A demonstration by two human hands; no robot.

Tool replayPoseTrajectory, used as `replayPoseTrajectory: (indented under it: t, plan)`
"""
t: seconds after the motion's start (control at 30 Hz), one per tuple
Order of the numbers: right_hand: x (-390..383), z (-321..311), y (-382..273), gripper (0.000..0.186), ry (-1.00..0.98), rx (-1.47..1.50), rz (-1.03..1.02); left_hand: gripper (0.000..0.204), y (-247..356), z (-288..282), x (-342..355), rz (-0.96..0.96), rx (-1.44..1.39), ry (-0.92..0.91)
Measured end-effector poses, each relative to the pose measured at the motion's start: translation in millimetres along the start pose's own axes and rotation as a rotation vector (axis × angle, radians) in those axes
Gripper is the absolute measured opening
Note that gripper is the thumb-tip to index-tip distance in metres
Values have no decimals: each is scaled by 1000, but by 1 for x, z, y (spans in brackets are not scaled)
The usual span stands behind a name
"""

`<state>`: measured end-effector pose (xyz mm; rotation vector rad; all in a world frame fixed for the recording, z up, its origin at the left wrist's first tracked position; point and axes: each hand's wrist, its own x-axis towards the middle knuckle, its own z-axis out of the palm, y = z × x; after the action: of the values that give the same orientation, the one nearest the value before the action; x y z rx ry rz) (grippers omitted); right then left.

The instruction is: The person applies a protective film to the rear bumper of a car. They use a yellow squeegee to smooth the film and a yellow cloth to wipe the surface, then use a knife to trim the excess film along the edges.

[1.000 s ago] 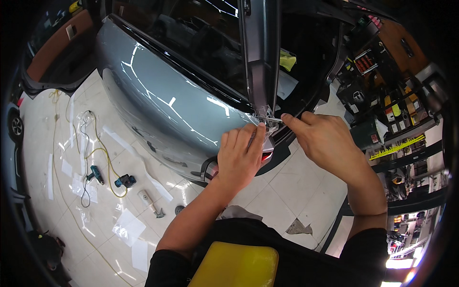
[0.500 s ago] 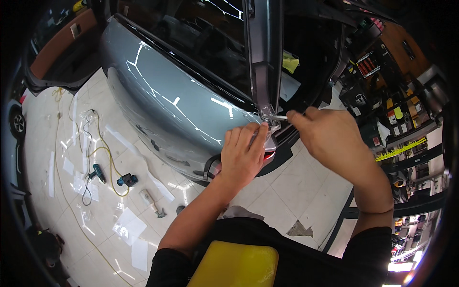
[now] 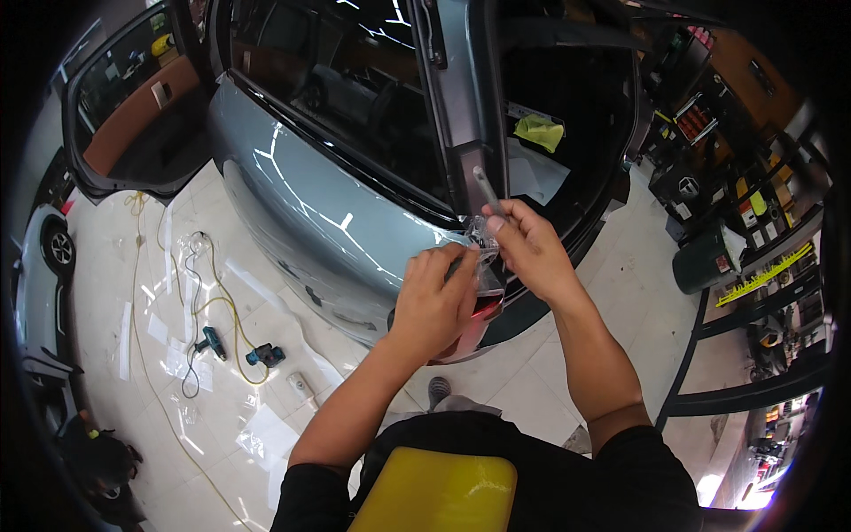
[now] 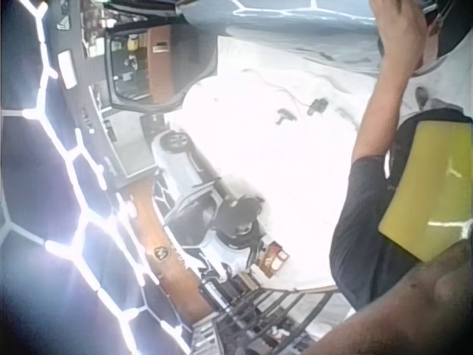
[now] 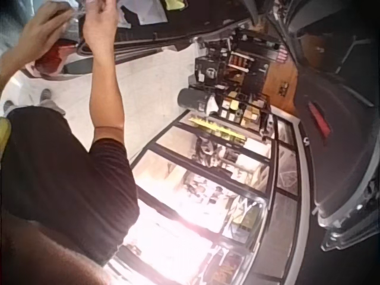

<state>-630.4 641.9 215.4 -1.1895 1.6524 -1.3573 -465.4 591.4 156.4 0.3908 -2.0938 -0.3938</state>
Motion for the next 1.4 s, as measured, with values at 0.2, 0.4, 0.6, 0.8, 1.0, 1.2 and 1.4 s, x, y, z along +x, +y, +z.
replayPoseTrajectory:
  t: [0.2, 0.4, 0.6, 0.8, 1.0, 1.2, 1.4]
  plan:
    - [-12, 6, 14, 34, 75, 62, -47, 44, -25, -48, 32, 81, 19, -274]
    - [-72, -2, 22, 26, 384, -106, -165, 46, -37, -44, 157, 344, -54, -860]
    - [-155, 53, 21, 18, 640, -542, -42, 16, -6, -7, 210, 462, 163, -1478]
    - [-111, 128, 13, 24, 718, -824, 44, 13, -8, 16, 209, 887, 209, -1491]
    - [-88, 151, -3, 29, 790, -1019, 187, 13, -7, 16, 207, 1057, 233, -1462]
    - [-76, 150, -1, 35, 740, -1168, 235, 12, -12, 15, 203, 1057, 191, -1400]
    - [-68, 155, -12, 32, 718, -1191, 268, 10, -15, 10, 199, 1034, 161, -1345]
